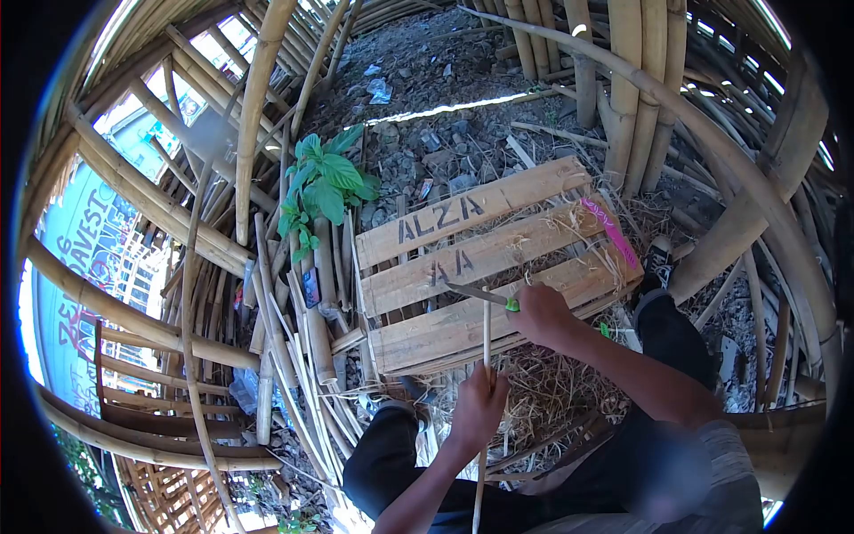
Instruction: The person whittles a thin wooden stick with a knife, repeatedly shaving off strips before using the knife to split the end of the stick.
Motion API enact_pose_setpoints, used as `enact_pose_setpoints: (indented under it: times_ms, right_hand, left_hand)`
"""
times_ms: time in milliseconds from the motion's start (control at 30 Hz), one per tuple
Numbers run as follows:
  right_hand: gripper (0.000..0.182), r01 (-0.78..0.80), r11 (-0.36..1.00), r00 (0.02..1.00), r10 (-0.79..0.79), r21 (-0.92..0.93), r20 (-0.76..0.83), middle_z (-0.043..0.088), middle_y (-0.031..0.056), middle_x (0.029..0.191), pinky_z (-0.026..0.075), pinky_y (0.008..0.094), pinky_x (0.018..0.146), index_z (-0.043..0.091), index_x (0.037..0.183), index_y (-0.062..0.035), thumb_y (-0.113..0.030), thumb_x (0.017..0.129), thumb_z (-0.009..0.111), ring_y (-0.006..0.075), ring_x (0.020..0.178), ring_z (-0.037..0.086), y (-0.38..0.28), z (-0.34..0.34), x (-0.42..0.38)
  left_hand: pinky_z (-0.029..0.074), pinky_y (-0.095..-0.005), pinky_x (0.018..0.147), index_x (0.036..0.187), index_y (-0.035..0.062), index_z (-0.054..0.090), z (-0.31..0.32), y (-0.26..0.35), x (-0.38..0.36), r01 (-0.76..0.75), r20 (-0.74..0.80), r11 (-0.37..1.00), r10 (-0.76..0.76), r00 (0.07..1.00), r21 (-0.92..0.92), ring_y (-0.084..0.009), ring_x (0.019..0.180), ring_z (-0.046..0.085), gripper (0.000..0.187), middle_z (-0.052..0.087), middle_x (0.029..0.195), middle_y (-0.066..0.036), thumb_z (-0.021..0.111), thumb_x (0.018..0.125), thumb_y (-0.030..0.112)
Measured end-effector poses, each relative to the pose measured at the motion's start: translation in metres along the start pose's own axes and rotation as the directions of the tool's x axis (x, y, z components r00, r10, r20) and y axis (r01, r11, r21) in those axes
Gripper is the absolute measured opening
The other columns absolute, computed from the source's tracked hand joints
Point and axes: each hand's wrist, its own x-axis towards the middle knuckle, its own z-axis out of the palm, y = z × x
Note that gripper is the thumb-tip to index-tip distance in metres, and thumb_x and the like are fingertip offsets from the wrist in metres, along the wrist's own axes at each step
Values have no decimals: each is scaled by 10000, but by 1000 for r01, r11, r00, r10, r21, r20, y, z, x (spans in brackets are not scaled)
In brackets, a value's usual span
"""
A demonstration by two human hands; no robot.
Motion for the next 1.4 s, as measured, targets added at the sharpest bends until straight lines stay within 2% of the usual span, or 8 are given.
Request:
enact_pose_setpoints:
  times_ms: [567,667,833,933,1000,1100,1233,1400]
  right_hand:
    - [251,323,930,946,-318,-173,57,604,176,663,508,418,580,635,719,-25,-274,752,617,314,629,623,-11,12,-29]
    - [263,-56,997,996,59,52,-64,594,189,640,510,421,563,624,707,-6,-268,734,618,339,617,623,9,-2,6]
    - [317,39,994,988,-54,-102,-143,579,208,606,505,436,576,611,691,16,-289,773,598,358,637,623,23,12,8]
    - [381,65,968,993,-39,241,-111,544,124,522,441,379,450,592,647,3,-342,807,580,268,470,570,38,23,17]
    - [411,-218,399,968,-30,891,250,432,6,451,279,288,353,584,696,-24,-406,846,554,116,337,375,25,-7,18]
    - [397,-240,44,949,-198,970,244,280,-82,448,141,232,358,563,794,-37,-410,903,484,25,343,209,3,-32,8]
    - [245,-155,362,953,-192,919,236,282,-92,456,147,224,359,562,818,-50,-287,865,599,28,347,223,-4,-29,3]
    - [154,-259,190,946,-147,947,288,316,-99,481,155,214,360,564,817,-66,-200,841,635,15,367,249,0,-35,0]
  left_hand:
    - [343,-421,401,749,-22,394,-1,-6,-3,-134,-4,991,134,991,25,-356,431,515,226,487,499,-175,539,872,101]
    - [348,-411,415,741,-13,404,-1,2,-9,-86,26,996,85,996,40,-334,444,522,227,491,512,-165,547,871,106]
    - [287,-259,415,729,52,380,8,4,-17,-4,149,953,51,988,-301,-104,433,362,260,383,509,-15,471,935,182]
    - [230,-214,367,736,95,360,-1,0,-6,219,265,740,-57,963,-636,-51,419,301,323,345,518,28,353,979,308]
    - [239,-211,375,741,97,378,-6,-1,-4,220,267,741,-58,962,-635,-47,422,290,348,355,526,29,316,983,339]
    - [260,-213,384,752,89,405,-7,-5,-3,227,252,762,-86,964,-606,-47,426,305,367,372,534,28,326,982,364]
    - [291,-214,394,775,75,426,-2,-2,-3,234,222,862,-146,964,-450,-44,438,337,330,376,538,32,373,976,332]
    - [324,-204,398,783,80,414,2,0,2,188,219,887,-101,970,-422,-36,438,343,306,380,548,37,393,970,321]
